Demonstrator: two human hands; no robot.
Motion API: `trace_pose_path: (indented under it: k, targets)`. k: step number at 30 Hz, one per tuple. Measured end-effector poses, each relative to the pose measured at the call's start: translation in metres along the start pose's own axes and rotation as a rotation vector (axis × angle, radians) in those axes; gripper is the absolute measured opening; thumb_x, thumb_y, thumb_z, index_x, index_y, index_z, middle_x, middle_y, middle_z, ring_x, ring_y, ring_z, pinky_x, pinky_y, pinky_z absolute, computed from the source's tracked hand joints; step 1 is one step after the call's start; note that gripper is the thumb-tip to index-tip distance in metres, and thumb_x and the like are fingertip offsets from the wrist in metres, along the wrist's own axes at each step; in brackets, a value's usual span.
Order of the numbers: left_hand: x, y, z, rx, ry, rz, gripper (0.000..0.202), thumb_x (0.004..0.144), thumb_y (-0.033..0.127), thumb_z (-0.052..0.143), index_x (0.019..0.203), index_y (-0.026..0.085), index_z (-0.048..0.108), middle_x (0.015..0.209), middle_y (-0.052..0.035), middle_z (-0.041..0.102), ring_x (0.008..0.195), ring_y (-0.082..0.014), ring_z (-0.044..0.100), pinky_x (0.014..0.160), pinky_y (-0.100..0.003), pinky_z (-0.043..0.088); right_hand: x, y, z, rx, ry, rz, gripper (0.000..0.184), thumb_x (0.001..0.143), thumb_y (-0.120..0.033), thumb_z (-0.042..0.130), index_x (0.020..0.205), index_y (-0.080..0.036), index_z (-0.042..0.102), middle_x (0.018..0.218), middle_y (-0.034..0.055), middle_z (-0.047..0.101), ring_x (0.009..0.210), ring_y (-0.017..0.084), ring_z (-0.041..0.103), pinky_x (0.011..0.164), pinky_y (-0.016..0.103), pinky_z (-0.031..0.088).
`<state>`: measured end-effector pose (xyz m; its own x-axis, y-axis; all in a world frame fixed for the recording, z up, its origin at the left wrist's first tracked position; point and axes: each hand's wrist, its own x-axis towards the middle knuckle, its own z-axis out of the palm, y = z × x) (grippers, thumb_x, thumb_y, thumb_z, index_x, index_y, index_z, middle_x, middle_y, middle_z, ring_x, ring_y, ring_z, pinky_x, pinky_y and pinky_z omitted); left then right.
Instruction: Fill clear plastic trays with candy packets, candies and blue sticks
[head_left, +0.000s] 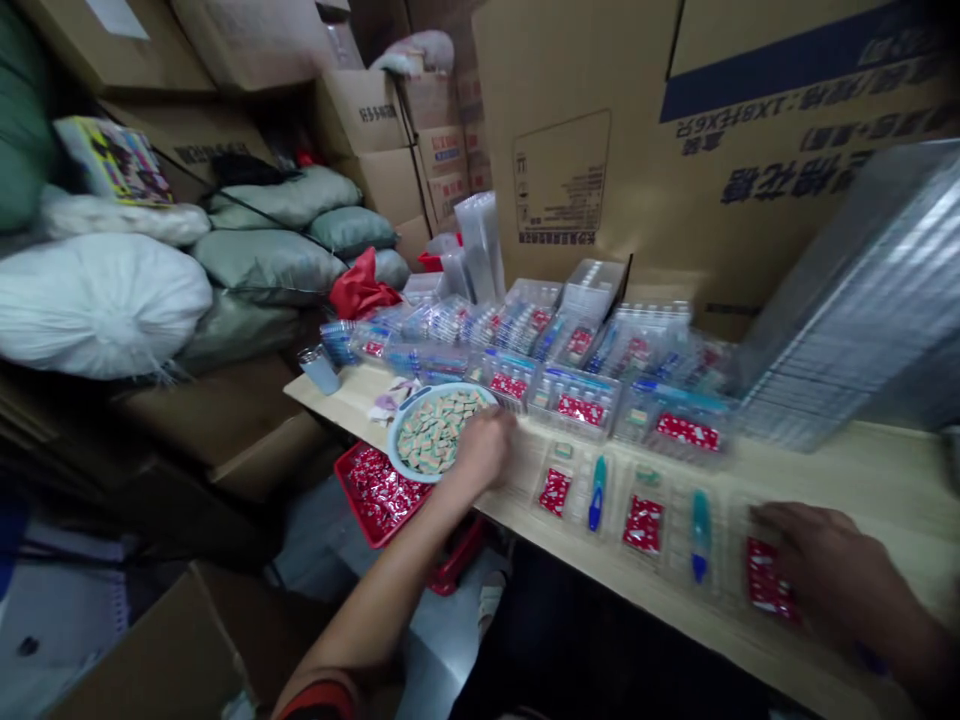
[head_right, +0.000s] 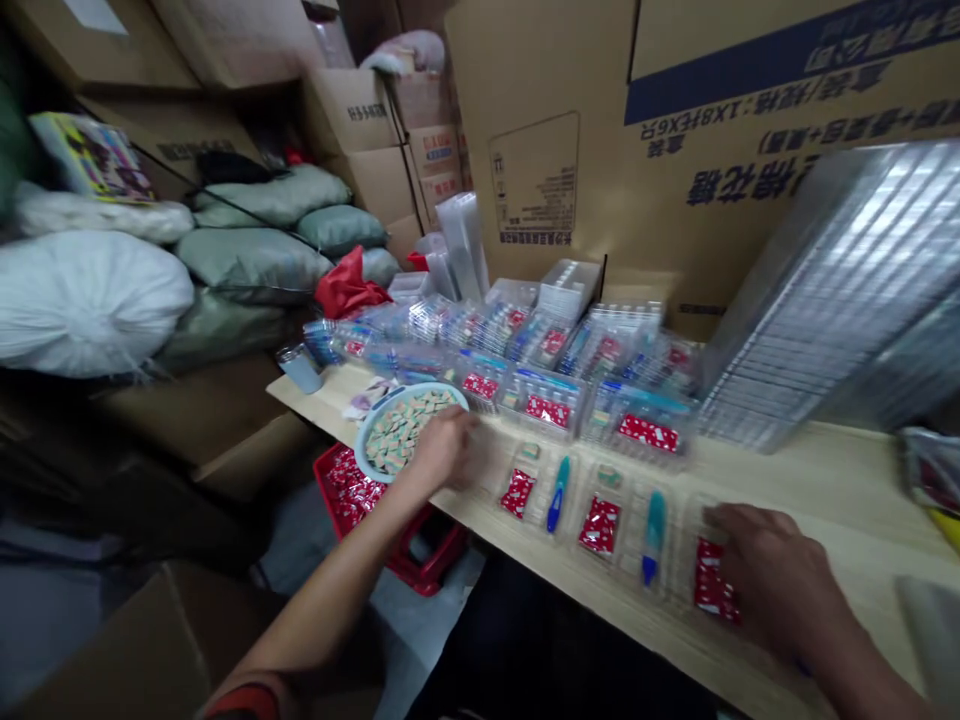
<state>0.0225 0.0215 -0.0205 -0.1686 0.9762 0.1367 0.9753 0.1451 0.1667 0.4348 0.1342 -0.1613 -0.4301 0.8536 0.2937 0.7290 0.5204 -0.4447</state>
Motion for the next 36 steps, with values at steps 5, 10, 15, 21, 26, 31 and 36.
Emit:
trace_pose_path:
  k: [5, 10, 15, 21, 26, 31, 36]
  targets:
    - [0.004, -0.07, -0.019, 0.113, -0.059, -0.257, 0.014, 0.084, 0.017, 0.063, 0.093, 0.012, 0.073, 0.101, -0.0196, 0.07, 0.095, -0.0303, 0.066, 0.085, -0.036, 0.047, 0.004, -0.027, -0.013, -0.036, 0.042, 0.066, 0.036, 0.079, -0.035, 0.048, 0.103, -0.04, 0.073, 0.112, 0.0172, 0.071, 0.105, 0.044, 0.061, 0.089, 0.063, 0.046]
    - [-0.001, -0.089, -0.011, 0.032, -0.013, -0.189, 0.016, 0.087, 0.014, 0.058, 0.085, 0.015, 0.074, 0.092, -0.0146, 0.073, 0.089, -0.0258, 0.066, 0.084, -0.032, 0.045, 0.011, -0.054, -0.018, -0.038, 0.06, -0.011, 0.036, 0.081, -0.032, 0.047, 0.106, -0.036, 0.073, 0.112, 0.0172, 0.071, 0.106, 0.042, 0.062, 0.089, 0.059, 0.048]
    - [-0.001, -0.119, -0.011, -0.577, 0.327, -0.418, 0.013, 0.084, 0.018, 0.06, 0.089, 0.017, 0.072, 0.073, -0.0017, 0.066, 0.069, -0.0172, 0.058, 0.073, -0.027, 0.045, 0.015, -0.065, -0.007, 0.011, 0.087, -0.145, 0.035, 0.084, -0.03, 0.044, 0.104, -0.028, 0.073, 0.108, 0.0136, 0.073, 0.099, 0.038, 0.066, 0.089, 0.056, 0.051]
    - [0.014, -0.094, -0.013, -1.259, 0.267, -0.52, 0.01, 0.078, 0.021, 0.071, 0.077, 0.014, 0.065, 0.069, 0.0017, 0.059, 0.056, -0.0089, 0.053, 0.06, -0.022, 0.048, 0.033, -0.138, 0.006, 0.391, 0.014, -0.162, 0.033, 0.088, -0.031, 0.044, 0.104, -0.026, 0.072, 0.102, 0.0079, 0.074, 0.097, 0.027, 0.07, 0.087, 0.042, 0.053]
    - [0.028, 0.005, 0.014, -1.692, -0.095, -0.339, 0.028, 0.064, 0.022, 0.089, 0.081, 0.011, 0.07, 0.079, -0.0013, 0.066, 0.067, -0.0084, 0.061, 0.07, -0.021, 0.055, 0.061, -0.207, 0.006, 0.857, -0.185, 0.149, 0.045, 0.087, -0.054, 0.056, 0.117, -0.022, 0.064, 0.075, 0.001, 0.066, 0.069, 0.02, 0.063, 0.064, 0.032, 0.049]
    - [0.037, 0.096, 0.049, -1.742, -0.275, -0.25, 0.03, 0.062, 0.024, 0.092, 0.078, 0.01, 0.07, 0.075, -0.0007, 0.068, 0.067, -0.0089, 0.064, 0.069, -0.02, 0.056, 0.074, -0.191, 0.007, 1.121, -0.051, 0.451, 0.038, 0.068, -0.057, 0.067, 0.076, -0.022, 0.056, 0.06, -0.0038, 0.052, 0.055, 0.013, 0.047, 0.051, 0.025, 0.037]
    - [0.053, 0.141, 0.063, -1.778, -0.305, -0.441, 0.014, 0.072, 0.009, 0.081, 0.076, 0.009, 0.068, 0.07, -0.0022, 0.068, 0.058, -0.0081, 0.062, 0.058, -0.018, 0.055, 0.058, -0.138, -0.01, 1.141, 0.043, 0.486, 0.029, 0.063, -0.047, 0.067, 0.071, -0.021, 0.056, 0.058, -0.0043, 0.052, 0.055, 0.012, 0.046, 0.055, 0.027, 0.039]
